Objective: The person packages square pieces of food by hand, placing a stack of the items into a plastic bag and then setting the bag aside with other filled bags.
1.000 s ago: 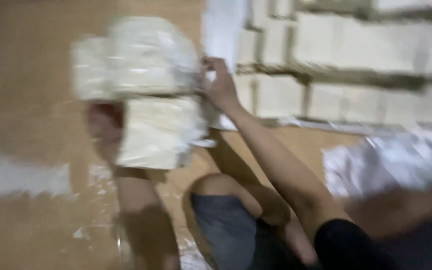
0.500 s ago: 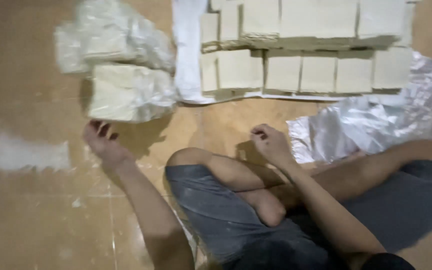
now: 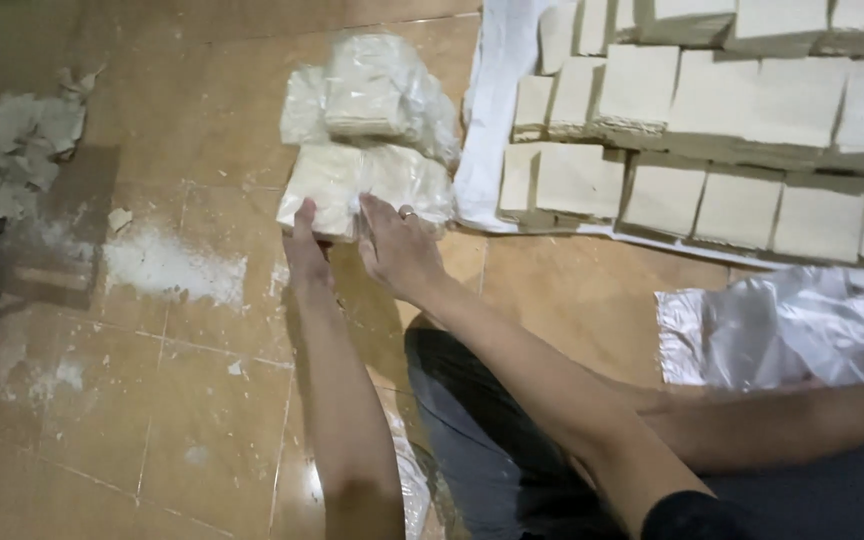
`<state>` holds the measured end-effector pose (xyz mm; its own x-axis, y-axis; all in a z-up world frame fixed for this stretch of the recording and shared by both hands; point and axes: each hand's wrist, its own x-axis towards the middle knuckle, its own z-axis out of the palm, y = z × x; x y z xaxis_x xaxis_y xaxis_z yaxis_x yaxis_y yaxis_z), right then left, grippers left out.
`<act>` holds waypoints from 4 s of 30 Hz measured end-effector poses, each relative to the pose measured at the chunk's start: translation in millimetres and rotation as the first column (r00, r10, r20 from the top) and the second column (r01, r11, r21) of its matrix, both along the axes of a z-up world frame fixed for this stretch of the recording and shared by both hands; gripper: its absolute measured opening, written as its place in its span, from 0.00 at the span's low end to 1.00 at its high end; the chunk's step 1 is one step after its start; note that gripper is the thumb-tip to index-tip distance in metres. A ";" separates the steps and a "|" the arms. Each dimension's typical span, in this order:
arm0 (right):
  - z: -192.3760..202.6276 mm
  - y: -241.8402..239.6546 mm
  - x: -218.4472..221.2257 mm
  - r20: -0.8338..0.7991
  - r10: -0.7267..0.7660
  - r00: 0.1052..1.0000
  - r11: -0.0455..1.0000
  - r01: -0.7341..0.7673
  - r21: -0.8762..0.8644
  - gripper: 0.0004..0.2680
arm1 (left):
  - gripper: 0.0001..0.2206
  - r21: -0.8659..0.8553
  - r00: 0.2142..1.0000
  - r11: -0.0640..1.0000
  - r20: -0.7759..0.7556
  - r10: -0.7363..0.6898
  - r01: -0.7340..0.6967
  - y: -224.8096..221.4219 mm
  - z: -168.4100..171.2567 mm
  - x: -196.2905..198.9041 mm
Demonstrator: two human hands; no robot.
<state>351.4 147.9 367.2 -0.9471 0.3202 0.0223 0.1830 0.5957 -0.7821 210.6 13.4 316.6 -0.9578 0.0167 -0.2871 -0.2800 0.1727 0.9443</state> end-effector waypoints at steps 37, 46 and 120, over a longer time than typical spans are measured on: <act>-220.0 202.6 362.7 0.452 -0.562 0.693 0.827 0.486 0.284 0.09 | 0.04 -0.247 0.660 0.932 -0.657 -0.363 0.267 66.9 -34.8 145.1; -50.7 217.3 401.5 -0.260 -0.336 0.905 0.846 0.169 -0.506 0.08 | 0.26 0.327 0.557 0.641 0.319 -0.766 0.694 160.4 -155.5 350.0; 5.9 159.6 346.4 -0.528 0.080 0.846 0.974 0.047 0.223 0.11 | 0.26 0.737 0.211 0.663 0.674 -0.708 -0.131 132.1 -16.4 305.6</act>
<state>697.8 307.5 373.1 -0.7739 0.2310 0.5896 -0.2331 0.7618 -0.6044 516.2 145.6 300.2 0.0743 0.7588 -0.6471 -0.9964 0.0827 -0.0174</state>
